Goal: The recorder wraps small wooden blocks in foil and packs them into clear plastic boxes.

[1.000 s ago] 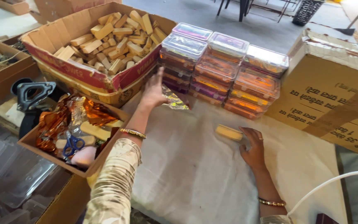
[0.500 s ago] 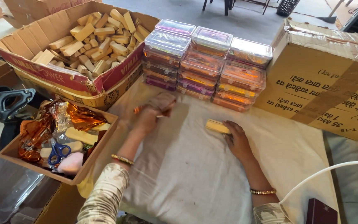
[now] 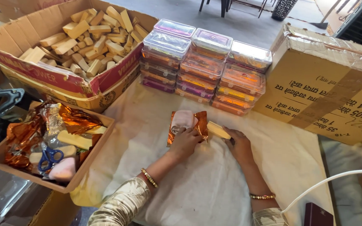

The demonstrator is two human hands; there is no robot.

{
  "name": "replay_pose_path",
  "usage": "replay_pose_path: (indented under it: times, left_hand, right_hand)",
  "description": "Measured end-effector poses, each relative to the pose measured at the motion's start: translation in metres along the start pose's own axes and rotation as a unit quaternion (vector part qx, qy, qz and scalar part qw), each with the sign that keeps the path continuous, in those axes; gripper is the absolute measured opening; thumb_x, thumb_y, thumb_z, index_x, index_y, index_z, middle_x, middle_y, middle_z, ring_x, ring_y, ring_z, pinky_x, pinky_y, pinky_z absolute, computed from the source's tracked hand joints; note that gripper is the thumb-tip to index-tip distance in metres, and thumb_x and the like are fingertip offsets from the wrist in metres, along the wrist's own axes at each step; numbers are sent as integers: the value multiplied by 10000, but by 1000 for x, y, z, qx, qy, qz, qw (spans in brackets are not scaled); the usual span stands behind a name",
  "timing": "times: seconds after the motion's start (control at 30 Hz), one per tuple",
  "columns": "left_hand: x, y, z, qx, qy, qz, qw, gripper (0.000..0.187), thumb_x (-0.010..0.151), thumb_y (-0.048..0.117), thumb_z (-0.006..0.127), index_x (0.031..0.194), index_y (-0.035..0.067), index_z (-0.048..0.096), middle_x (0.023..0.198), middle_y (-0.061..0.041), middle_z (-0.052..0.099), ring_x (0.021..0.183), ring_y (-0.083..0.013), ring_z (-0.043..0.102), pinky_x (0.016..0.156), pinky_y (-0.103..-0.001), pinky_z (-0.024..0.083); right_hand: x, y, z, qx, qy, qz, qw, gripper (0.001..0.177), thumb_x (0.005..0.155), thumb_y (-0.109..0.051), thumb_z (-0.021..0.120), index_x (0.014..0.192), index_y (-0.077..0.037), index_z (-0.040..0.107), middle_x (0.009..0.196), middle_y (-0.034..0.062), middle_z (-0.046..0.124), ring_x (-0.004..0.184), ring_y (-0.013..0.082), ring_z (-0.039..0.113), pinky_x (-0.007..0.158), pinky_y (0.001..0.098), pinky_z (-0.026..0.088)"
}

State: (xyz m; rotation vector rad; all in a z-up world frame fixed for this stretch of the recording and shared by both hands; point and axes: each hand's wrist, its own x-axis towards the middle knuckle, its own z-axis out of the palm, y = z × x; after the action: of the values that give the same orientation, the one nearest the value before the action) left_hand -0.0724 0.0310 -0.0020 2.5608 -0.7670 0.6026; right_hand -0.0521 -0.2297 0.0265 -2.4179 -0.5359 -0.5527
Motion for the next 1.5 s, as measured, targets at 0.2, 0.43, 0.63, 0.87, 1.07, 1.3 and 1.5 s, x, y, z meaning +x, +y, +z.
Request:
replay_pose_path:
  times: [0.2, 0.43, 0.63, 0.87, 1.07, 1.3, 1.5]
  left_hand:
    - [-1, 12, -35, -8, -61, -13, 998, 347, 816, 209, 743, 1160, 175, 706, 1166, -8, 645, 1229, -240, 561, 1100, -692, 258]
    - [1, 2, -40, -54, -101, 12, 993, 313, 819, 164, 735, 1128, 210, 716, 1220, 23, 627, 1332, -219, 491, 1060, -865, 73]
    - [-1, -7, -49, -66, -144, 55, 986, 371, 835, 169, 731, 1173, 321, 754, 1311, 95, 646, 1426, -191, 437, 1135, -824, 20]
    - [-24, -114, 19, -176, -133, -16, 975, 714, 805, 533, 812, 1402, 216, 583, 1549, -125, 458, 1495, -372, 293, 1195, -698, 223]
    - [-7, -59, -116, -13, -231, -277, 933, 1182, 684, 571, 872, 1602, 295, 181, 1684, -70, 140, 1559, -301, 62, 1157, -752, -29]
    - [-1, -35, -102, -111, -115, -10, 987, 1222, 538, 517, 903, 1565, 293, 279, 1625, -30, 371, 1559, -297, 202, 1209, -655, -20]
    - [-5, -48, -81, -255, -101, -41, 961, 847, 897, 715, 579, 1605, 321, 331, 1610, -78, 516, 1503, -251, 465, 1292, -617, 28]
  right_hand:
    - [1, 11, 2, 87, 22, 91, 992, 566, 806, -106, 829, 1341, -229, 689, 1123, 97, 757, 790, 146, 705, 768, 282, 586]
    - [8, -26, 4, 247, 99, 131, 955, 534, 854, -62, 800, 1372, -109, 682, 1078, 43, 754, 887, 47, 629, 806, 221, 549]
    - [21, -39, 49, 381, -13, 120, 917, 527, 864, -33, 775, 1374, -19, 644, 1084, 14, 743, 895, 36, 643, 817, 208, 546]
    - [14, -18, 65, 420, -54, 206, 882, 543, 870, -42, 780, 1395, -34, 643, 931, 4, 723, 756, 35, 593, 692, 198, 513]
    - [9, -27, 62, 321, -64, 171, 929, 559, 862, -53, 818, 1398, -154, 692, 920, 3, 701, 740, 58, 558, 672, 233, 490]
    - [6, -61, 43, 165, -63, 15, 984, 575, 786, -30, 810, 1322, -206, 697, 1164, 111, 760, 993, 183, 720, 924, 306, 552]
    - [8, -61, 39, 184, -93, 55, 977, 577, 791, -10, 790, 1317, -229, 706, 1132, 101, 759, 936, 188, 715, 882, 304, 563]
